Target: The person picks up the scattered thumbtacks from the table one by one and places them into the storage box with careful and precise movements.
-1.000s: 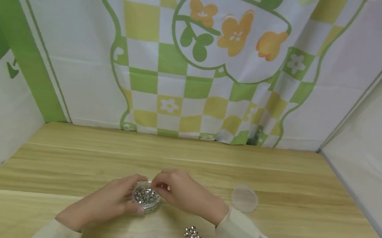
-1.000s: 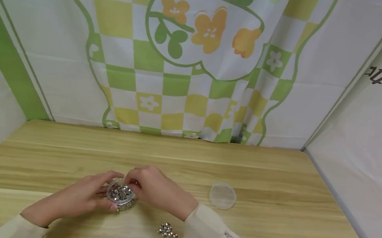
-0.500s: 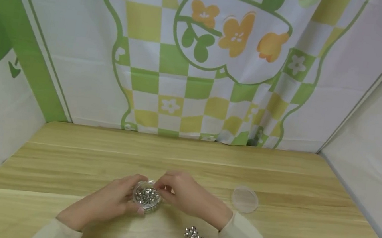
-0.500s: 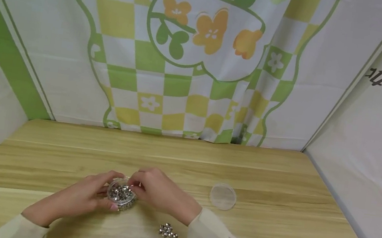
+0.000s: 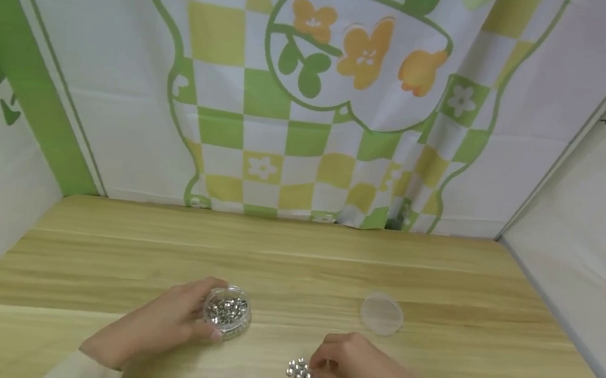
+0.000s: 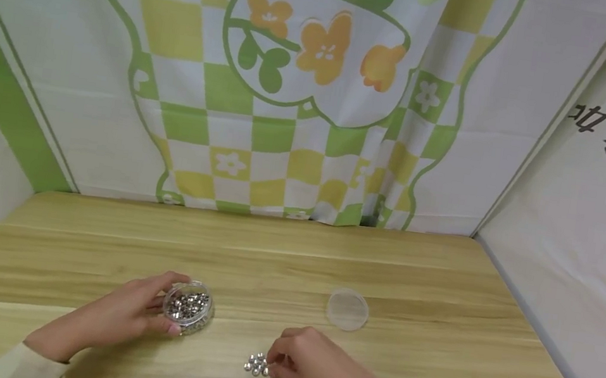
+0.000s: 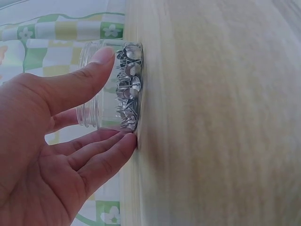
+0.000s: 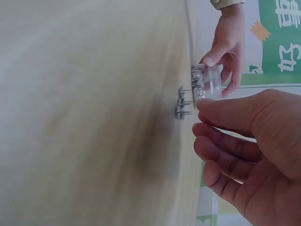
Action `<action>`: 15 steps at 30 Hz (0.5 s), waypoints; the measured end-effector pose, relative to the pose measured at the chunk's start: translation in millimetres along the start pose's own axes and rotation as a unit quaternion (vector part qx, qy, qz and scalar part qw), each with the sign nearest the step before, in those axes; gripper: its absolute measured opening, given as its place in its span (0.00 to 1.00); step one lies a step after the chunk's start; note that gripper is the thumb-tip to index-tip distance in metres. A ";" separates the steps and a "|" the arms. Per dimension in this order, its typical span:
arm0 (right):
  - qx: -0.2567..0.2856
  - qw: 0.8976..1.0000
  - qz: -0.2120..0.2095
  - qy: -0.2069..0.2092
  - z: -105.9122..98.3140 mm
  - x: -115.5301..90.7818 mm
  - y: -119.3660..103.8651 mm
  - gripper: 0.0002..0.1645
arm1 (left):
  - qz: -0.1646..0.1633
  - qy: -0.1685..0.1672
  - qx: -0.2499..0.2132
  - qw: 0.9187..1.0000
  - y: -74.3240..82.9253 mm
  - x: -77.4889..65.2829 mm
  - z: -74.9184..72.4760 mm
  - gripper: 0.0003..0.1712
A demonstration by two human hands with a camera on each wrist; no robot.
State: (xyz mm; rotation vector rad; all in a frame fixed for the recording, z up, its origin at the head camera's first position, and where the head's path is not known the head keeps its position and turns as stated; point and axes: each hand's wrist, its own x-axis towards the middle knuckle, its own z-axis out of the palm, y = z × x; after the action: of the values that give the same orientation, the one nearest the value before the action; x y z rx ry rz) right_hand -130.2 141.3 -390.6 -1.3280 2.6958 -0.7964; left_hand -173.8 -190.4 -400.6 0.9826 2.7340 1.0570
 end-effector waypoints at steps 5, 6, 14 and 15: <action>0.004 1.000 -0.017 -0.003 4.9 -5.9 3.1 0.05 | -0.009 -0.004 -0.001 1.000 1.9 0.2 -2.1 0.38; 0.003 1.000 -0.017 -0.003 5.7 -5.6 3.4 0.05 | -0.010 -0.005 -0.004 1.000 2.2 0.2 -2.2 0.38; -0.016 0.999 -0.021 0.018 7.3 -2.9 2.6 0.06 | -0.005 -0.009 -0.009 1.000 3.1 1.0 -0.9 0.38; -0.019 0.999 -0.025 0.029 6.5 -1.1 2.1 0.06 | -0.005 -0.009 -0.010 1.000 3.3 1.2 -0.8 0.38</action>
State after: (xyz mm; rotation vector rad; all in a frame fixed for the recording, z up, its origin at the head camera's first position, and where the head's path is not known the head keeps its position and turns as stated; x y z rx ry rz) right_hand -129.4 140.5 -397.4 -1.4065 2.7447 -0.8047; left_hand -173.2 -188.4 -397.8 0.9711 2.7051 1.0662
